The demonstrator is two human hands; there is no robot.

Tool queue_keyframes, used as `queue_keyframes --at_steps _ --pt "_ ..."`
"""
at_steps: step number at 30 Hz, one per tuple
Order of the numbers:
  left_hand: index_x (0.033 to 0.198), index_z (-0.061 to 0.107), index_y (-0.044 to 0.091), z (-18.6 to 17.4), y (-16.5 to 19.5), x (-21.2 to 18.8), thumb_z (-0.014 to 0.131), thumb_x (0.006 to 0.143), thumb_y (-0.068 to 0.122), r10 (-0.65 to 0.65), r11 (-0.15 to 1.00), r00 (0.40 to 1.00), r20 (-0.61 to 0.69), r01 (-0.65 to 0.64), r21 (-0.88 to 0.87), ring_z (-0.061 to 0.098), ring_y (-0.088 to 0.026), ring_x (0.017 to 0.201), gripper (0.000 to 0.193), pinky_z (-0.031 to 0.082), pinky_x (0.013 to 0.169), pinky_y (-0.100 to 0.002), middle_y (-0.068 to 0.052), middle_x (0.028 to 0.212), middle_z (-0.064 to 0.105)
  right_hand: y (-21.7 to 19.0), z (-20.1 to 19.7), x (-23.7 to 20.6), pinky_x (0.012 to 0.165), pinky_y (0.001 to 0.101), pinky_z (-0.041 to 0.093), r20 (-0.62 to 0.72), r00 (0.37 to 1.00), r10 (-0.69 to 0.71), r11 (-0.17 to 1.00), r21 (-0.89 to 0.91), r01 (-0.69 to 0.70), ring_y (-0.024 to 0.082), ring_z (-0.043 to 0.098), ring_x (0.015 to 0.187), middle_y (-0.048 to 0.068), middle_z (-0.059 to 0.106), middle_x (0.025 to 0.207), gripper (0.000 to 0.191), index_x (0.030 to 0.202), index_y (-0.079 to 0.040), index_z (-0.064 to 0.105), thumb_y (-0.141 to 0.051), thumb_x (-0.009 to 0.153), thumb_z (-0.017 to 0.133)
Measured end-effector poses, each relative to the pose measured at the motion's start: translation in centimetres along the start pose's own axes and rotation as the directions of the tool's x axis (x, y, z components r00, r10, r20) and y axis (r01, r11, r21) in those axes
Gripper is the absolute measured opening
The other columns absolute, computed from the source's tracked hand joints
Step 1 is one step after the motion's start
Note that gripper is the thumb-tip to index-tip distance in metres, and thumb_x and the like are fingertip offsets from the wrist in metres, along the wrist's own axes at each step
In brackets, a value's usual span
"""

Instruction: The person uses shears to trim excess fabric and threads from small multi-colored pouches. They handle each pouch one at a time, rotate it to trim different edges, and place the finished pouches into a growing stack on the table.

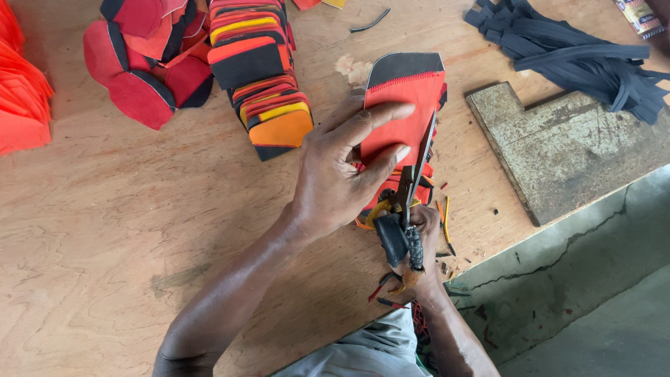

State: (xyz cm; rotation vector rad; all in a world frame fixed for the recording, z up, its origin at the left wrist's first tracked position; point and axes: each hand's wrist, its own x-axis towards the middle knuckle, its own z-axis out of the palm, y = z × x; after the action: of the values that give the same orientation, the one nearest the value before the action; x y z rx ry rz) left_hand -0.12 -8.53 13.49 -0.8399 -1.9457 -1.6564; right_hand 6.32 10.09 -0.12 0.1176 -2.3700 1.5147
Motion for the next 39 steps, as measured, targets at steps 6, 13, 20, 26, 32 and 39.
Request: queue_keyframes --at_steps 6,13,20,26,32,39 --pt "0.132 0.066 0.008 0.0 -0.2 -0.1 0.082 0.093 0.000 0.014 1.000 1.000 0.003 -0.014 0.005 0.072 -0.020 0.115 0.043 0.058 0.099 -0.030 -0.008 0.125 0.070 -0.6 -0.2 0.3 0.046 0.0225 0.035 0.044 0.999 0.007 1.000 0.018 -0.007 0.004 0.050 0.046 -0.002 0.056 0.053 0.023 0.069 -0.002 0.066 -0.010 0.088 0.076" --pt "0.133 0.065 0.008 0.0 -0.3 -0.1 0.082 0.092 -0.002 -0.004 0.999 1.000 0.019 0.004 -0.034 0.072 -0.020 0.114 0.045 0.058 0.098 -0.029 -0.008 0.124 0.069 -1.2 -0.3 -0.3 0.048 0.0193 0.048 0.115 0.990 0.081 0.973 0.205 -0.103 0.004 0.063 0.056 -0.002 0.068 0.069 0.017 0.095 -0.002 0.070 -0.015 0.086 0.077" --pt "0.133 0.065 0.008 0.5 -0.2 -0.2 0.083 0.091 -0.002 0.018 1.000 1.000 0.018 -0.018 -0.005 0.070 -0.022 0.114 0.046 0.057 0.100 -0.030 -0.009 0.122 0.069 0.6 0.2 -0.3 0.046 0.0226 0.047 0.006 0.975 0.222 0.970 0.101 -0.221 0.009 0.064 0.055 0.008 0.066 0.068 0.038 0.092 0.001 0.048 -0.019 0.092 0.080" --pt "0.133 0.066 0.008 0.8 0.1 -0.4 0.082 0.090 -0.003 -0.019 0.999 0.999 0.039 0.021 -0.050 0.072 -0.021 0.114 0.047 0.058 0.098 -0.030 -0.009 0.124 0.069 1.9 -0.2 -0.5 0.058 0.0227 0.055 0.003 0.998 0.060 0.988 0.145 -0.060 0.010 0.068 0.069 0.010 0.067 0.085 0.052 0.121 0.002 0.032 -0.014 0.097 0.074" --pt "0.133 0.065 0.008 1.0 0.5 -0.6 0.082 0.090 -0.002 -0.022 0.998 0.999 0.034 0.024 -0.056 0.071 -0.022 0.116 0.047 0.059 0.102 -0.032 -0.010 0.128 0.068 0.9 -1.1 0.9 0.058 0.0283 0.042 0.067 0.974 0.217 0.976 -0.041 -0.214 0.011 0.052 0.068 0.014 0.064 0.077 0.025 0.103 0.002 0.060 -0.015 0.102 0.078" --pt "0.133 0.066 0.009 0.9 0.4 -0.4 0.083 0.091 0.000 -0.004 0.999 1.000 0.030 0.005 -0.037 0.072 -0.021 0.115 0.046 0.059 0.098 -0.030 -0.008 0.122 0.069 -2.0 0.1 0.8 0.059 0.0181 0.046 -0.129 0.990 0.065 0.995 0.082 -0.055 0.000 0.054 0.067 -0.005 0.060 0.079 0.034 0.103 -0.002 0.046 -0.020 0.092 0.073"
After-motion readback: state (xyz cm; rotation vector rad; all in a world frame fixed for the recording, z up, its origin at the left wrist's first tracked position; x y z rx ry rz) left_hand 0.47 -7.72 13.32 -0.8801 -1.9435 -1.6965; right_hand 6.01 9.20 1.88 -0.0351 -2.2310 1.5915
